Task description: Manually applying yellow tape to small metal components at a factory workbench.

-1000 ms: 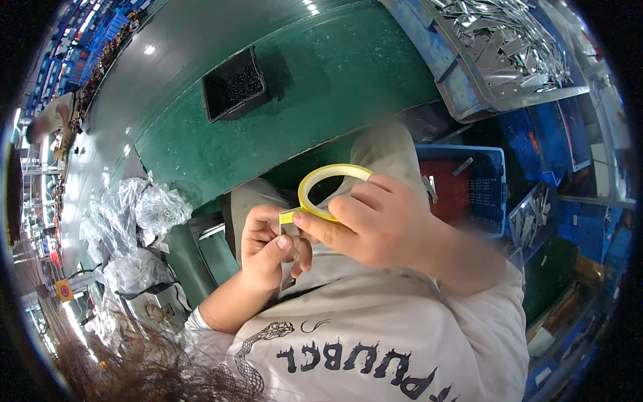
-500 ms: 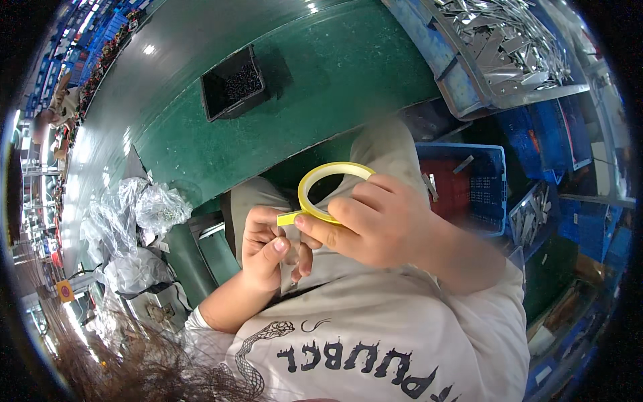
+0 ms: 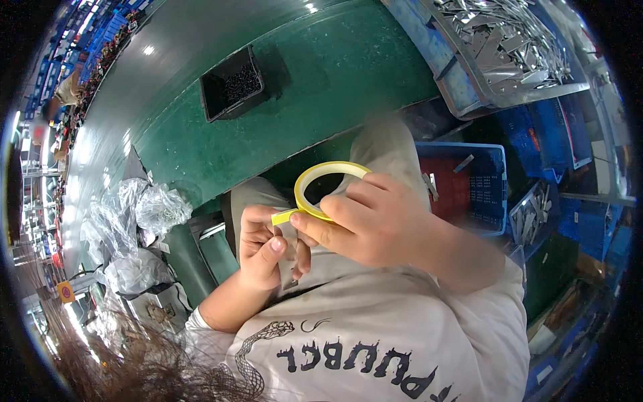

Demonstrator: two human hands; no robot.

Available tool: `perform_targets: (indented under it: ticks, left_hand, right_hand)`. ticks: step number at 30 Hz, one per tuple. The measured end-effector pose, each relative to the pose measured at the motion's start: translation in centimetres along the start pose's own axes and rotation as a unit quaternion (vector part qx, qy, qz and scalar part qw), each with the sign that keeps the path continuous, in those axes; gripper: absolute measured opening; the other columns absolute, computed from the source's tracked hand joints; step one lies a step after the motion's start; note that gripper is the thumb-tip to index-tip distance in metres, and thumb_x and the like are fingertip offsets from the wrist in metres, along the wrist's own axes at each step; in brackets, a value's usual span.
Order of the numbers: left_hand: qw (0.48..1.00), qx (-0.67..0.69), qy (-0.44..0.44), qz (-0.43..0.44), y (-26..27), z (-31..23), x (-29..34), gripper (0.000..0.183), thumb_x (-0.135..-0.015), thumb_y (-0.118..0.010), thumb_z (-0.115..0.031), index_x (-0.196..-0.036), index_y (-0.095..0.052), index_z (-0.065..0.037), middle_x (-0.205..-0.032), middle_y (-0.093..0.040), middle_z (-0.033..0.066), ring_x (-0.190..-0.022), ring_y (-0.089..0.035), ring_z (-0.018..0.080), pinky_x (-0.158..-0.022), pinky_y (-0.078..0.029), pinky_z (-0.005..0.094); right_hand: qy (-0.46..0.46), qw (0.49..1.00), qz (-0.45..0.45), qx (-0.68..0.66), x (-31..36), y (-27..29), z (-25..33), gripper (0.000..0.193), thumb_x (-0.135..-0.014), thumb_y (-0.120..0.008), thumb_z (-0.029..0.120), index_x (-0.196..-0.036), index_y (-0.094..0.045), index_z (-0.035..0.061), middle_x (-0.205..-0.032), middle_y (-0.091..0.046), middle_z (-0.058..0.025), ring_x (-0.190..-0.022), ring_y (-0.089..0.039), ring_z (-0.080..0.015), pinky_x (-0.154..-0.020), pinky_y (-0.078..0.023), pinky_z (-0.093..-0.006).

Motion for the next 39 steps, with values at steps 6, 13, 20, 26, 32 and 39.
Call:
perform_targets:
  ticks: [6,13,20,26,32,39]
  left_hand:
    - [0.989,-0.137,0.015,-0.060,0.1,-0.3,-0.7,0.026,-0.104,-0.043,-0.007,-0.128,-0.035,-0.007,-0.117,-0.060,0.0160,-0.097,-0.066,0.0228,-0.071,-0.056,0.0309]
    - [0.985,-0.107,0.048,-0.130,-0.3,-0.6,-1.7,0.017,-0.107,-0.041,-0.015,-0.116,-0.046,-0.001,-0.093,-0.063,0.0113,-0.075,-0.062,0.0153,-0.060,-0.052,0.0271]
    - [0.967,-0.150,0.026,-0.206,0.7,-0.8,-3.3,0.018,-0.106,-0.047,-0.017,-0.097,-0.051,-0.001,-0.085,-0.063,0.0093,-0.067,-0.060,0.0123,-0.050,-0.049,0.0243]
    - [0.954,-0.166,0.030,-0.246,2.3,-1.2,-4.7,0.019,-0.104,-0.051,-0.017,-0.093,-0.051,-0.002,-0.078,-0.064,0.0090,-0.059,-0.059,0.0115,-0.048,-0.049,0.0245]
    - [0.918,-0.244,0.075,-0.304,4.2,-3.2,-8.2,0.018,-0.103,-0.052,-0.018,-0.094,-0.052,-0.003,-0.078,-0.068,0.0099,-0.062,-0.064,0.0130,-0.052,-0.051,0.0248]
    - [0.807,-0.503,-0.001,-0.309,6.4,-6.8,-13.2,0.028,-0.096,-0.063,-0.020,-0.077,-0.063,0.001,-0.066,-0.067,0.0078,-0.060,-0.063,0.0124,-0.055,-0.046,0.0272]
  right_hand:
    - [0.004,0.999,0.038,0.039,-0.4,-0.3,-0.6,0.027,-0.074,-0.076,0.022,-0.101,-0.077,0.0199,-0.075,-0.045,0.0058,-0.056,-0.042,-0.0099,-0.053,-0.033,-0.0260]
    - [0.023,0.997,0.057,0.039,-1.3,-1.1,-0.8,0.032,-0.075,-0.068,0.019,-0.106,-0.076,0.0169,-0.079,-0.049,0.0050,-0.060,-0.047,-0.0101,-0.055,-0.036,-0.0263]
    - [0.024,0.997,0.074,0.022,-1.6,-1.9,-2.2,0.035,-0.074,-0.067,0.019,-0.108,-0.075,0.0147,-0.087,-0.055,0.0036,-0.065,-0.054,-0.0115,-0.060,-0.043,-0.0285]
    - [0.029,0.996,0.073,0.047,-2.3,-2.8,-3.9,0.032,-0.075,-0.066,0.018,-0.107,-0.074,0.0159,-0.092,-0.060,0.0026,-0.070,-0.059,-0.0129,-0.063,-0.047,-0.0294]
    - [0.020,0.990,0.112,0.082,-4.3,-4.3,-6.9,0.028,-0.080,-0.065,0.014,-0.106,-0.072,0.0158,-0.088,-0.062,0.0002,-0.074,-0.063,-0.0163,-0.064,-0.049,-0.0318]
    - [0.029,0.981,0.145,0.129,-8.3,-6.1,-11.2,0.030,-0.079,-0.066,0.010,-0.108,-0.071,0.0148,-0.079,-0.053,-0.0024,-0.065,-0.061,-0.0192,-0.058,-0.050,-0.0334]
Point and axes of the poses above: each hand's wrist, its own x-axis away from the middle knuckle, its own y-axis out of the back of the hand, z = x × y, the point moved 2 cm from there along -x, towards the middle knuckle
